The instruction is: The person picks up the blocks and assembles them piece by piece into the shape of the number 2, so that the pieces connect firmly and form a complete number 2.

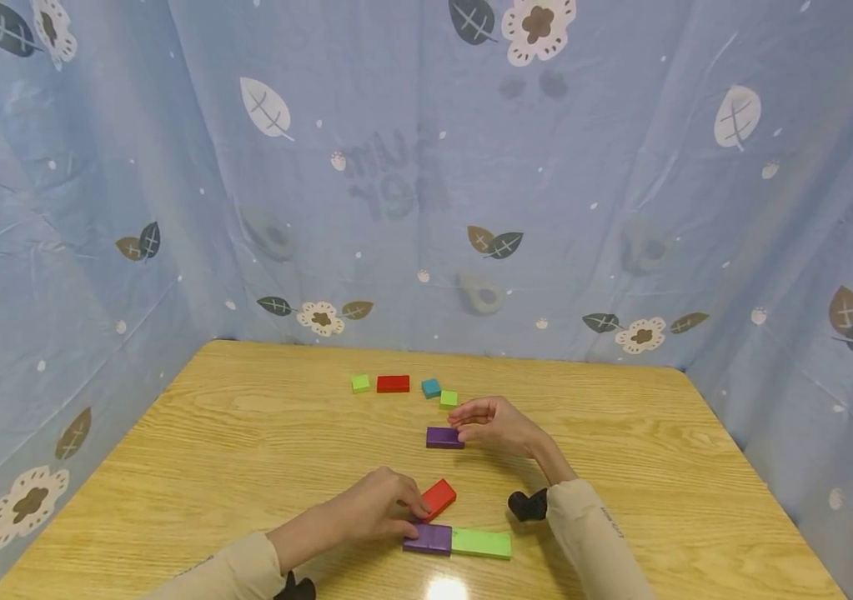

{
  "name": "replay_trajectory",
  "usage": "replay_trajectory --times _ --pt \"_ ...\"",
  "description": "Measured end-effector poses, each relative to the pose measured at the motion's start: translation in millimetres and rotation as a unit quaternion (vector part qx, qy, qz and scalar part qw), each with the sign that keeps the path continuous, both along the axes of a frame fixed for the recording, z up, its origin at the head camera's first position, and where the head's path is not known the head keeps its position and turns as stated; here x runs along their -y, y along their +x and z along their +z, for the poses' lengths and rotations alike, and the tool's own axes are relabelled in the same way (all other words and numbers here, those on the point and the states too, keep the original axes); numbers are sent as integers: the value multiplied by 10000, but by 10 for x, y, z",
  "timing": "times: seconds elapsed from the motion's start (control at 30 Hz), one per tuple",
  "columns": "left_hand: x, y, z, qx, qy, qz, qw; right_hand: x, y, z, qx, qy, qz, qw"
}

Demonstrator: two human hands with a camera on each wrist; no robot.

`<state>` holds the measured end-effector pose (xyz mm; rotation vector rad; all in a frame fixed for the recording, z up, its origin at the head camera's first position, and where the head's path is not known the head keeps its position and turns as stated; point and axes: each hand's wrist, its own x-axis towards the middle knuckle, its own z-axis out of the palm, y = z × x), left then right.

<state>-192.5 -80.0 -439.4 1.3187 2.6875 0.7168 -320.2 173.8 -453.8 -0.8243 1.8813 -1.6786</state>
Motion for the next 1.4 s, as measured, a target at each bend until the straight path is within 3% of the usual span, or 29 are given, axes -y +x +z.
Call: replay_trajectory --times 0.37,0.7,0.93,1.2,1.4 --pt "-6 -9 21 155 25 -14 9999 186 -23 32 -1414 661 -173 9876" --pt "-6 -15 19 25 21 -44 10000 274 -67 86 -1611 972 107 9821" --pt "-4 -21 -7 11 23 -62 10000 304 -49 77 -1994 1578 73 9671" --pt "-3 -29 -7 35 13 -52 10000 332 -10 128 -2190 1715 91 9605" --pt "0 -22 -10 70 52 -82 9999 301 -16 99 -2448 1962 101 9495"
